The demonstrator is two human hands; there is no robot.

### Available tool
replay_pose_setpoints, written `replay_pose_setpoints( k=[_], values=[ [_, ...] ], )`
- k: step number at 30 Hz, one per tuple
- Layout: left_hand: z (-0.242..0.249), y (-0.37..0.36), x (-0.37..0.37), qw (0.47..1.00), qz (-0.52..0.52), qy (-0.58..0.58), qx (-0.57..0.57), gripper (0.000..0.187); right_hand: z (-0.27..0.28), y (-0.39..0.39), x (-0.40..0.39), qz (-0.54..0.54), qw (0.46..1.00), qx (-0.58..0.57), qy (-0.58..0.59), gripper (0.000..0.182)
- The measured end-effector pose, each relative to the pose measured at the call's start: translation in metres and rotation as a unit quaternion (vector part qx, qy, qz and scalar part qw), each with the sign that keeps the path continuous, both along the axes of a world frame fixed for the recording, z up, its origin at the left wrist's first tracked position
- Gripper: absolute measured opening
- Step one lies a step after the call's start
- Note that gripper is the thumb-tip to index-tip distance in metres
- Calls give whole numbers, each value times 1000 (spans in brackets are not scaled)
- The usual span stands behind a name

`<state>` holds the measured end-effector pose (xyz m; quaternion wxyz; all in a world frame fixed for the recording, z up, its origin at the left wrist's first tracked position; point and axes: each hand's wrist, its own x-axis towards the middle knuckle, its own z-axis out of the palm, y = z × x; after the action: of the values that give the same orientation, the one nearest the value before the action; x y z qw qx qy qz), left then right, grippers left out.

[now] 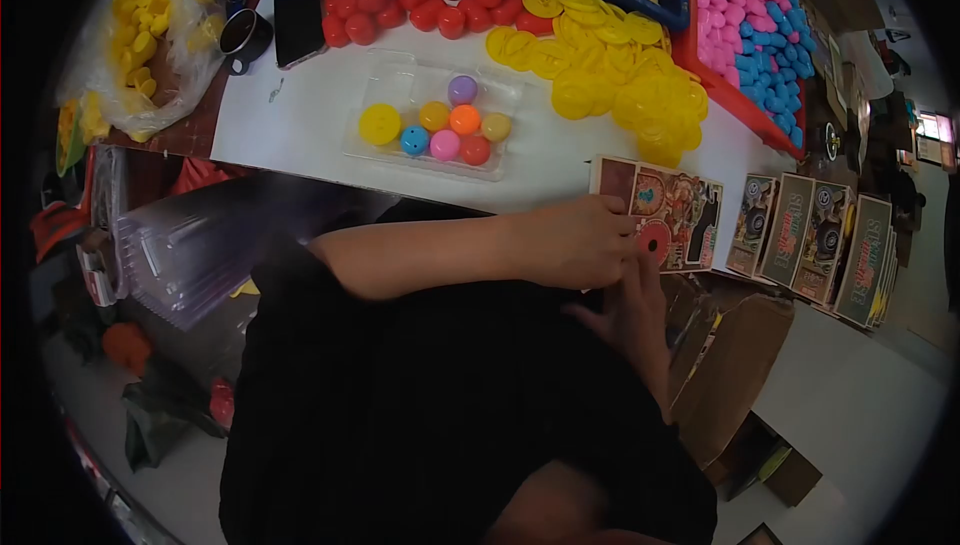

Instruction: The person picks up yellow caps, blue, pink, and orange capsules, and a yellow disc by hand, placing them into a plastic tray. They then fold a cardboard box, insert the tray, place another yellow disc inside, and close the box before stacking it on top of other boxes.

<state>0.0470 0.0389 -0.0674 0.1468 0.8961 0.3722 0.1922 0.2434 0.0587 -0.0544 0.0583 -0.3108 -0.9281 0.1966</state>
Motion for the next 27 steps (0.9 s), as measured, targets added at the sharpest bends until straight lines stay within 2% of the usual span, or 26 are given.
replay_pose_setpoints(
  k=[1, 2, 3, 4, 6, 7, 8, 9, 10, 12, 13, 15, 17, 20, 27],
  values=[
    [-3, 0, -2, 998, 21, -11, 64, 22, -15, 4, -5, -1, 1000, -2, 4, 59],
    [-2, 1, -7, 991, 42, -24, 128, 30, -31, 7, -9, -9, 998, 44, 33, 51],
    [2, -4, -21, 991, 93, -17, 98, 49, -39, 10, -14, -15, 994, 90, 62, 43],
    [14, -14, -45, 987, 144, -10, 67, 71, -35, 13, -21, -10, 994, 88, 65, 43],
    [24, -28, -88, 944, 293, 143, -43, 113, -21, 10, -37, -108, 992, -33, 56, 26],
    [20, -34, -106, 926, 326, 173, -84, 119, -23, 8, -46, -110, 992, -35, 58, 26],
    [15, -38, -120, 903, 360, 199, -124, 125, -24, 5, -57, -153, 960, -166, 165, 19],
    [7, -41, -128, 904, 358, 196, -127, 125, -26, 2, -66, -192, 899, -292, 265, 14],
    [-3, -41, -134, 893, 360, 225, -151, 127, -29, 1, -75, -193, 900, -291, 261, 14],
    [-6, -41, -138, 881, 362, 252, -169, 129, -36, 5, -91, -116, 879, -348, 306, 17],
    [-4, -40, -141, 886, 358, 236, -178, 127, -35, 6, -94, -116, 879, -345, 308, 17],
    [-4, -43, -146, 890, 353, 219, -187, 126, -35, 6, -98, -94, 914, -315, 239, 22],
    [-7, -51, -151, 910, 346, 173, -149, 124, -32, 5, -99, -94, 913, -314, 241, 21],
    [-5, -58, -150, 926, 322, 121, -156, 123, -22, 1, -102, -94, 907, -319, 261, 19],
    [-3, -51, -140, 931, 297, 130, -169, 125, -29, -7, -121, -35, 896, -342, 282, 17]
  ],
)
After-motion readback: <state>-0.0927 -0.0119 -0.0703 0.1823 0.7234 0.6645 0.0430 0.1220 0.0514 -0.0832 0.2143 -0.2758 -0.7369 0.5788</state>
